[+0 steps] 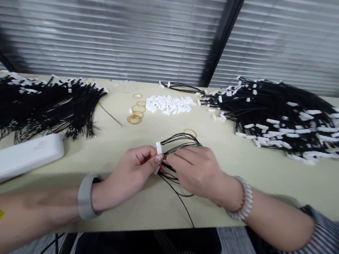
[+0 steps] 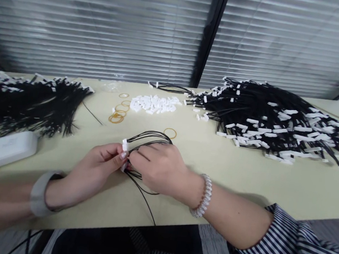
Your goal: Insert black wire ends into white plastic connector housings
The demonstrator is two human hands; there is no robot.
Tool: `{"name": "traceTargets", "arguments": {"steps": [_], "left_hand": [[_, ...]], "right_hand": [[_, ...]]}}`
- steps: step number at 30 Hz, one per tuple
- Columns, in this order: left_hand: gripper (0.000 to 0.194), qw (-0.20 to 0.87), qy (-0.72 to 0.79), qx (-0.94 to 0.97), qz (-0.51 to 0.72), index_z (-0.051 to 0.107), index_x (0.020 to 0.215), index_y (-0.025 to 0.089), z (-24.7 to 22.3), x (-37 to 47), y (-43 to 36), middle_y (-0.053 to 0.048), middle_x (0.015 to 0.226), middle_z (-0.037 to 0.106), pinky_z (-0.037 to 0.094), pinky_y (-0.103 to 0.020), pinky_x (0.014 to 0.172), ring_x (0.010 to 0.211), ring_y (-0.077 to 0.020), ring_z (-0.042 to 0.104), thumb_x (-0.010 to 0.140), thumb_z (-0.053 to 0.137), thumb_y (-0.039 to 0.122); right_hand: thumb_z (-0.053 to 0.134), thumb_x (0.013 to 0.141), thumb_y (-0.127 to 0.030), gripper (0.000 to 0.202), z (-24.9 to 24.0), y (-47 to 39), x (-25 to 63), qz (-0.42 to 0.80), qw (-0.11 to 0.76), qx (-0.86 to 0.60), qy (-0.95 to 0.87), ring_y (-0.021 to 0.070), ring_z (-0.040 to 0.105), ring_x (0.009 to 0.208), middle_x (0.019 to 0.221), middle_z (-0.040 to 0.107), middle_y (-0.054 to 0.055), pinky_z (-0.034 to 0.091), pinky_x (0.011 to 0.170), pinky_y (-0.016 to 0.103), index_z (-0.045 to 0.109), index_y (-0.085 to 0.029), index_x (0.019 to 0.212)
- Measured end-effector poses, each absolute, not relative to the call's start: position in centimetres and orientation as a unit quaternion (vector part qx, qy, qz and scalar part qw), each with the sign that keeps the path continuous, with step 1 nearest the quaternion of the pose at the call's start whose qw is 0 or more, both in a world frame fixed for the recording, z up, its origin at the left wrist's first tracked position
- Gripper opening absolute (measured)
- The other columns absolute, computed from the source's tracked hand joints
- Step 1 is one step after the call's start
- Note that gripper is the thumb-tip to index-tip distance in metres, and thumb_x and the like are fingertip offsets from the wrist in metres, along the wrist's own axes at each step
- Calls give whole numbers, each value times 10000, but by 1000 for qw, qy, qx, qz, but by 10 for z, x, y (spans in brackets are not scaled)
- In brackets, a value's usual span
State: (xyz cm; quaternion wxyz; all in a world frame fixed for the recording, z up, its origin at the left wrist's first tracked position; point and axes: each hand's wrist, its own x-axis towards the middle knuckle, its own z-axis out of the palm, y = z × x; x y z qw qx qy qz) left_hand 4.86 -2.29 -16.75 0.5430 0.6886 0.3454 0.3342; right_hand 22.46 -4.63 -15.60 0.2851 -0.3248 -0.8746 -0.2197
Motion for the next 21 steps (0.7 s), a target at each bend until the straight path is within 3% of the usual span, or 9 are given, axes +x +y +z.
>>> {"name": "traceTargets", "arguments": {"steps": [4, 10, 15, 21], "left_hand": [[275, 538, 354, 689, 331, 499, 654, 145, -167, 50, -22, 21, 613, 469, 345, -233, 573, 596, -103, 406, 856, 473, 330], [260, 526, 380, 682, 337, 522, 728, 152, -167, 50, -22, 20, 666, 507, 387, -222, 609, 636, -97, 458, 867, 455, 362], [256, 580, 400, 618, 348, 508, 812, 178, -162, 49, -24, 46, 665, 484, 422, -186, 486, 514, -62, 487, 853, 468, 428], [340, 643, 381, 598, 291, 456, 717, 172, -160, 47, -22, 57, 609, 435, 462, -178, 407, 451, -62, 522, 838, 459, 489]], "right_hand": [[391, 811, -102, 229, -155, -44, 227, -221, 262, -331, -879, 117, 444, 543, 590, 534, -15, 343, 515, 254, 560, -171, 673], [436, 828, -138, 204, -155, -43, 231, -141, 314, -400, -850, 97, 483, 542, 592, 573, -2, 394, 560, 235, 596, -141, 703], [423, 866, -173, 224, -157, -44, 234, -116, 321, -415, -843, 99, 498, 555, 603, 580, 13, 404, 567, 231, 611, -119, 758], [416, 837, -131, 187, -157, -48, 231, -111, 233, -387, -885, 112, 501, 578, 652, 580, -4, 397, 570, 244, 587, -150, 765]]}}
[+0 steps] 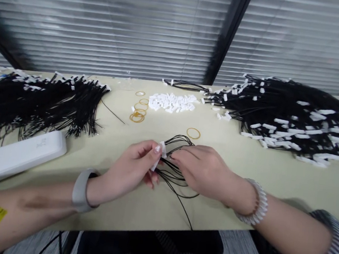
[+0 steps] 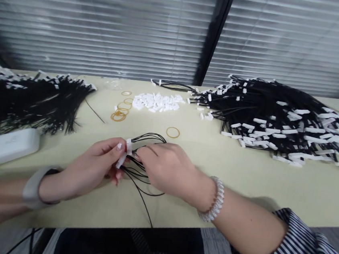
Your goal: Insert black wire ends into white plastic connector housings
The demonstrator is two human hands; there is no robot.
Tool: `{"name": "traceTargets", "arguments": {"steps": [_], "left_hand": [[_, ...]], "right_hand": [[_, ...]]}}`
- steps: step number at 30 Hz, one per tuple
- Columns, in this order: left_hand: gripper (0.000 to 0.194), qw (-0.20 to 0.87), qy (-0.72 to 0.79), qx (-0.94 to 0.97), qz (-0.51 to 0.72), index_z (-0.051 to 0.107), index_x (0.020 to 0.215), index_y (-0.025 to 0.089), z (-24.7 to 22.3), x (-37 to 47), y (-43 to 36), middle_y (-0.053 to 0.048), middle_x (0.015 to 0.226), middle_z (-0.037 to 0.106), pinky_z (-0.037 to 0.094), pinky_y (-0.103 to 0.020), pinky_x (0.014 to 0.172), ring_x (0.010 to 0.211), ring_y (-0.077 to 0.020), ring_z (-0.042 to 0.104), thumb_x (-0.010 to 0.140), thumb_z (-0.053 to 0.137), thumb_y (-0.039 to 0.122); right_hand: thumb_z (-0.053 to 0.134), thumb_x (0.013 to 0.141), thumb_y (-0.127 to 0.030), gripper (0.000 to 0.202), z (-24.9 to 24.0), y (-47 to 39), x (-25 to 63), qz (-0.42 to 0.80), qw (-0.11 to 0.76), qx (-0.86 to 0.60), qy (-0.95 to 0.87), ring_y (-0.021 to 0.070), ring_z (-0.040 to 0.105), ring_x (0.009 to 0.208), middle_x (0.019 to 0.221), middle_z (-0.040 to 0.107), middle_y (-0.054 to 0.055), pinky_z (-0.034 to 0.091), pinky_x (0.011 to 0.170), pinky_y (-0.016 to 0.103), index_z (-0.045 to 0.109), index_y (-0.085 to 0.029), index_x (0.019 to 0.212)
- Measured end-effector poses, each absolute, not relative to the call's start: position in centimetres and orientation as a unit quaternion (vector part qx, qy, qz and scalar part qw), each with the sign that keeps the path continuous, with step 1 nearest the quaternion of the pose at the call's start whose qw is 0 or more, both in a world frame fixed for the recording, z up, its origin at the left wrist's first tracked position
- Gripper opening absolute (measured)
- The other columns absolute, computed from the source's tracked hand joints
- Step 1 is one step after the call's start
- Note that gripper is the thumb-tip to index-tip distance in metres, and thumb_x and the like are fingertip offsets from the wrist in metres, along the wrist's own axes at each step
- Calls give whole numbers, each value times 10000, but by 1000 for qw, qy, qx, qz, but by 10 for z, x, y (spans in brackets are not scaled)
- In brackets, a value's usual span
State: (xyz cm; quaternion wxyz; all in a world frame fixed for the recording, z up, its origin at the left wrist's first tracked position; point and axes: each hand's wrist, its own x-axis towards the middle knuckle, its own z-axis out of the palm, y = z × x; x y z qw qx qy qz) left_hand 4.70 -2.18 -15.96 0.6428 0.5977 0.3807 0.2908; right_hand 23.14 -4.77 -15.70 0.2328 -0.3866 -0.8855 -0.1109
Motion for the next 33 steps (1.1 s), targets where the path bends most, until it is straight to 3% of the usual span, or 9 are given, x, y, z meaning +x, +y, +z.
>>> {"name": "traceTargets", "arguments": {"steps": [4, 12, 33], "left_hand": [[354, 623, 403, 612, 274, 424, 669, 166, -160, 48, -21, 61, 553, 427, 435, -160, 384, 413, -55, 504, 832, 481, 474], [318, 575, 425, 622, 319, 408, 691, 178, -163, 50, -24, 56, 582, 441, 360, -151, 335, 381, -41, 434, 863, 427, 445], [263, 532, 429, 654, 326, 400, 680, 182, -161, 54, -27, 59, 558, 425, 318, -148, 348, 391, -43, 409, 885, 398, 348]], "right_hand": [[392, 843, -128, 204, -157, -49, 230, -99, 203, -400, -888, 115, 514, 590, 669, 587, -3, 398, 573, 248, 579, -154, 767], [381, 866, -150, 222, -156, -51, 232, -75, 282, -420, -859, 93, 532, 555, 633, 593, 12, 402, 528, 217, 580, -116, 774], [362, 877, -186, 261, -154, -53, 220, -77, 236, -433, -866, 98, 479, 528, 595, 556, -4, 345, 521, 231, 579, -142, 738]]}}
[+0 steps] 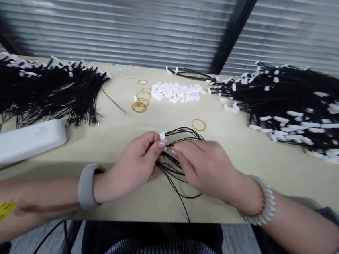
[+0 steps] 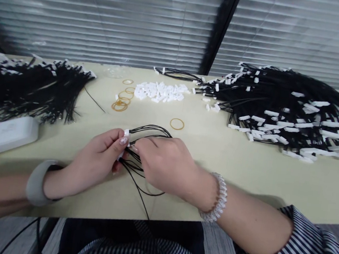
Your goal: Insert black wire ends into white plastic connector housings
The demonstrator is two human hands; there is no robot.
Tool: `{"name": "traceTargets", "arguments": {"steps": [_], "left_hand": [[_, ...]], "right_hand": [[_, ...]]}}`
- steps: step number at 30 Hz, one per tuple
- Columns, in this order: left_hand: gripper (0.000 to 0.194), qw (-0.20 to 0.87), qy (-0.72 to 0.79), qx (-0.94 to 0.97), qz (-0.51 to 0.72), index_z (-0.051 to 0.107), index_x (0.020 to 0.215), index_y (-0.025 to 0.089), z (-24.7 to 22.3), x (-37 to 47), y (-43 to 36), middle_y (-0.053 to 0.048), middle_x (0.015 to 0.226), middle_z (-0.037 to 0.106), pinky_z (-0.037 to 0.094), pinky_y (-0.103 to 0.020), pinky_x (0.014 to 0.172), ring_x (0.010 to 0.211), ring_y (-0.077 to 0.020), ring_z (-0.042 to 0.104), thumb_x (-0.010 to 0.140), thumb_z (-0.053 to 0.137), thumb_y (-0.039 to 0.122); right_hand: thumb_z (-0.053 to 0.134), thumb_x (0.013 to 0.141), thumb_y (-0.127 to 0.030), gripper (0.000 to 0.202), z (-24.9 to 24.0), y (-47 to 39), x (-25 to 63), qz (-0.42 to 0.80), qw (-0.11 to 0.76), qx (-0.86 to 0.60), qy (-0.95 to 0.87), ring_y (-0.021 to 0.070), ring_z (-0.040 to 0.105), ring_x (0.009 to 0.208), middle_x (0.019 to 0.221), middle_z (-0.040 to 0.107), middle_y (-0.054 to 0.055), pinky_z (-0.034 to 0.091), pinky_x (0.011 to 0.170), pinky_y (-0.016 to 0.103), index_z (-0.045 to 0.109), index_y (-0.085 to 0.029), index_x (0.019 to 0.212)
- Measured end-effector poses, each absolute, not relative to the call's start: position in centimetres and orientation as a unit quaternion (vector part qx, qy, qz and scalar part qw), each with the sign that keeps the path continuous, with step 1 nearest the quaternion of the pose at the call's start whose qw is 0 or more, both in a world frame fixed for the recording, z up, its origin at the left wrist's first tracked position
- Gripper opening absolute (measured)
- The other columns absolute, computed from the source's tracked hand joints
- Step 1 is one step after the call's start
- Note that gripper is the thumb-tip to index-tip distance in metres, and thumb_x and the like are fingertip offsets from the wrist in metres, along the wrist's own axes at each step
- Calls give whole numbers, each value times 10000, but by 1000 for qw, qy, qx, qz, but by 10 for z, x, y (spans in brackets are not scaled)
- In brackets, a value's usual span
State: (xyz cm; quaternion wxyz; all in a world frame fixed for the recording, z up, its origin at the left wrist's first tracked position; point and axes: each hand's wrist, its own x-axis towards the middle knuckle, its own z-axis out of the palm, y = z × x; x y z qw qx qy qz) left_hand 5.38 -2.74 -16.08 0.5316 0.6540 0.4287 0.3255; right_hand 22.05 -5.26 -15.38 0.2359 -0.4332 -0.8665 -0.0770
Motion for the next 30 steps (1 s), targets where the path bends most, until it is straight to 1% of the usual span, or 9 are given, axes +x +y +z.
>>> {"name": "traceTargets", "arguments": {"steps": [3, 5, 12, 17, 23, 26, 30], "left_hand": [[267, 530, 425, 656, 328, 394, 671, 183, -161, 54, -27, 57, 560, 431, 323, -153, 355, 395, -45, 415, 886, 398, 341], [266, 528, 423, 658, 331, 387, 664, 185, -162, 53, -27, 57, 552, 429, 322, -159, 357, 394, -48, 417, 885, 401, 333], [268, 527, 422, 661, 326, 381, 655, 186, -163, 52, -28, 59, 534, 430, 330, -166, 364, 393, -57, 442, 877, 412, 332], [264, 526, 416, 665, 329, 376, 663, 187, -163, 52, -29, 62, 553, 425, 351, -166, 376, 403, -55, 457, 877, 417, 338], [264, 519, 409, 674, 330, 364, 654, 193, -163, 52, -30, 70, 506, 403, 344, -177, 386, 402, -68, 449, 879, 412, 321], [265, 520, 410, 673, 329, 361, 654, 193, -163, 52, -30, 69, 522, 401, 347, -178, 387, 406, -66, 451, 880, 412, 321], [265, 518, 409, 674, 333, 361, 652, 188, -162, 52, -30, 69, 535, 402, 339, -169, 387, 406, -54, 437, 883, 410, 308]], "right_hand": [[388, 845, -132, 193, -154, -51, 221, -84, 209, -433, -873, 111, 514, 594, 668, 583, -1, 351, 550, 240, 573, -150, 791], [391, 819, -90, 188, -154, -50, 221, -94, 193, -428, -878, 115, 524, 626, 705, 592, -2, 345, 557, 243, 565, -159, 808], [386, 763, -52, 226, -152, -49, 222, -136, 181, -401, -888, 122, 492, 615, 685, 567, -26, 303, 540, 266, 557, -196, 797], [380, 792, -71, 219, -151, -49, 221, -163, 167, -387, -892, 131, 468, 620, 680, 551, -17, 283, 531, 278, 559, -195, 815], [384, 863, -132, 209, -152, -50, 218, -244, 171, -349, -889, 132, 406, 584, 619, 521, 2, 220, 491, 281, 564, -163, 762], [390, 867, -128, 212, -152, -50, 218, -253, 177, -336, -890, 128, 402, 584, 612, 520, 2, 230, 494, 277, 566, -155, 752], [400, 874, -144, 220, -153, -48, 221, -254, 186, -329, -890, 130, 421, 588, 616, 531, -2, 278, 506, 277, 578, -159, 746]]}}
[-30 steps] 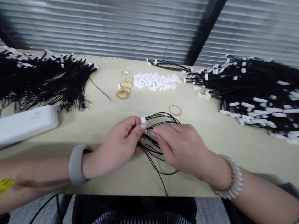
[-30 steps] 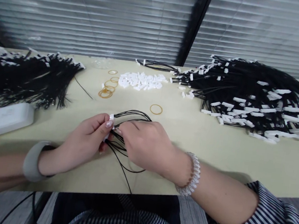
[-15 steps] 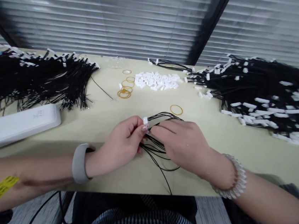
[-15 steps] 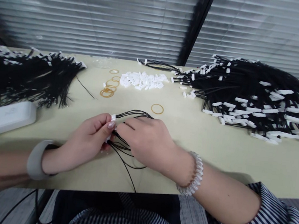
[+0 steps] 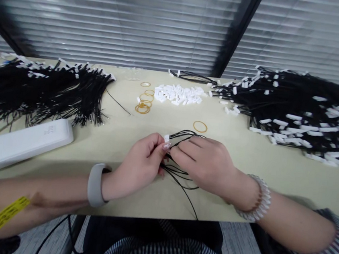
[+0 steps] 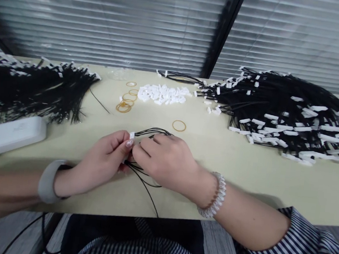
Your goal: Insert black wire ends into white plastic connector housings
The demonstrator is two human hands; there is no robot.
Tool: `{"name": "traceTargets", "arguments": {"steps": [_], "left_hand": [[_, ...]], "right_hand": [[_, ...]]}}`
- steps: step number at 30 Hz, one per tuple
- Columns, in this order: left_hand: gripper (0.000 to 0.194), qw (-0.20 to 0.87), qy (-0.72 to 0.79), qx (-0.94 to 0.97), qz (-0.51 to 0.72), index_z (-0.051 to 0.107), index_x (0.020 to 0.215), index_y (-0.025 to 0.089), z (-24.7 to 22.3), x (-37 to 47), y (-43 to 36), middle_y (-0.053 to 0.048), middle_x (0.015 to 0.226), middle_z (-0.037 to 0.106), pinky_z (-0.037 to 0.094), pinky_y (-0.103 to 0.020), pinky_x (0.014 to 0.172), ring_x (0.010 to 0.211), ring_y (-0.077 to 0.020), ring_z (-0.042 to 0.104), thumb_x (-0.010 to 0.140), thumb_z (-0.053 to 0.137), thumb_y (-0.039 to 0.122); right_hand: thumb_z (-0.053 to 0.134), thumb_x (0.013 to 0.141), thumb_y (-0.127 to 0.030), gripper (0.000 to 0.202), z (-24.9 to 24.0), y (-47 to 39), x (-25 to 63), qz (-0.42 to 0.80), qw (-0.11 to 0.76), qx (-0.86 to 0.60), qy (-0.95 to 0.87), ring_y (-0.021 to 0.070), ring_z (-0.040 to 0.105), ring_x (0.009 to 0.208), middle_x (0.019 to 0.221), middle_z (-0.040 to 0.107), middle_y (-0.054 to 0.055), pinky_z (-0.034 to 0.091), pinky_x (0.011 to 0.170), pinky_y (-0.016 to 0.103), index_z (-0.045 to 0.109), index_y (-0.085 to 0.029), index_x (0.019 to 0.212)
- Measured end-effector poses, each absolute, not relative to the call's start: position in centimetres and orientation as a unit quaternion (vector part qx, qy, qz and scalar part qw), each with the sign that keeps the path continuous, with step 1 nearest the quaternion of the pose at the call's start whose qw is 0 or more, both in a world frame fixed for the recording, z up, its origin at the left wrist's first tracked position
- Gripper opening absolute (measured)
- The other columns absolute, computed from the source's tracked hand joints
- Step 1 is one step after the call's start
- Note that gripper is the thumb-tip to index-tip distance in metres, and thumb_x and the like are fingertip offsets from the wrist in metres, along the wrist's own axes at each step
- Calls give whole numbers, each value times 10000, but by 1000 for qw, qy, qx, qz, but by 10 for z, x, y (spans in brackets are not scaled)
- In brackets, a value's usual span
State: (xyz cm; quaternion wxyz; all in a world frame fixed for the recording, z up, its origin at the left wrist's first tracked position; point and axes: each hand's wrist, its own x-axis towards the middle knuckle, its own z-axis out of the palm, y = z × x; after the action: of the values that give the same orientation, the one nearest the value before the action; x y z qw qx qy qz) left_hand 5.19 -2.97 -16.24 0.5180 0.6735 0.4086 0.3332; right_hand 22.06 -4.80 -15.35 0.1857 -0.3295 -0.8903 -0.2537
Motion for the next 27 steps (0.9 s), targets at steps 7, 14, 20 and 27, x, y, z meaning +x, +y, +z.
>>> {"name": "traceTargets", "arguments": {"steps": [7, 14, 20, 27], "left_hand": [[291, 537, 389, 667, 340, 387, 669, 182, -162, 52, -29, 58, 577, 427, 371, -173, 404, 433, -55, 457, 898, 380, 361], [283, 544, 404, 657, 332, 385, 689, 184, -165, 53, -27, 62, 580, 423, 356, -166, 393, 425, -51, 441, 896, 379, 377], [271, 530, 405, 658, 351, 370, 671, 183, -163, 52, -31, 61, 578, 430, 377, -167, 411, 437, -54, 459, 888, 396, 344], [253, 518, 411, 662, 353, 371, 679, 189, -163, 52, -32, 61, 552, 427, 372, -178, 430, 455, -68, 431, 885, 391, 336]], "right_hand": [[409, 862, -115, 225, -153, -48, 226, -170, 272, -350, -880, 112, 530, 685, 754, 629, 3, 402, 608, 240, 624, -165, 818], [390, 884, -144, 237, -156, -51, 224, -133, 213, -382, -889, 140, 536, 738, 800, 621, 30, 438, 670, 264, 625, -146, 853], [409, 861, -122, 228, -156, -51, 222, -174, 250, -356, -883, 137, 528, 686, 760, 623, 38, 432, 622, 264, 634, -131, 831], [409, 844, -114, 214, -153, -56, 218, -217, 190, -367, -884, 154, 518, 651, 721, 595, 34, 406, 573, 284, 613, -135, 783]]}}
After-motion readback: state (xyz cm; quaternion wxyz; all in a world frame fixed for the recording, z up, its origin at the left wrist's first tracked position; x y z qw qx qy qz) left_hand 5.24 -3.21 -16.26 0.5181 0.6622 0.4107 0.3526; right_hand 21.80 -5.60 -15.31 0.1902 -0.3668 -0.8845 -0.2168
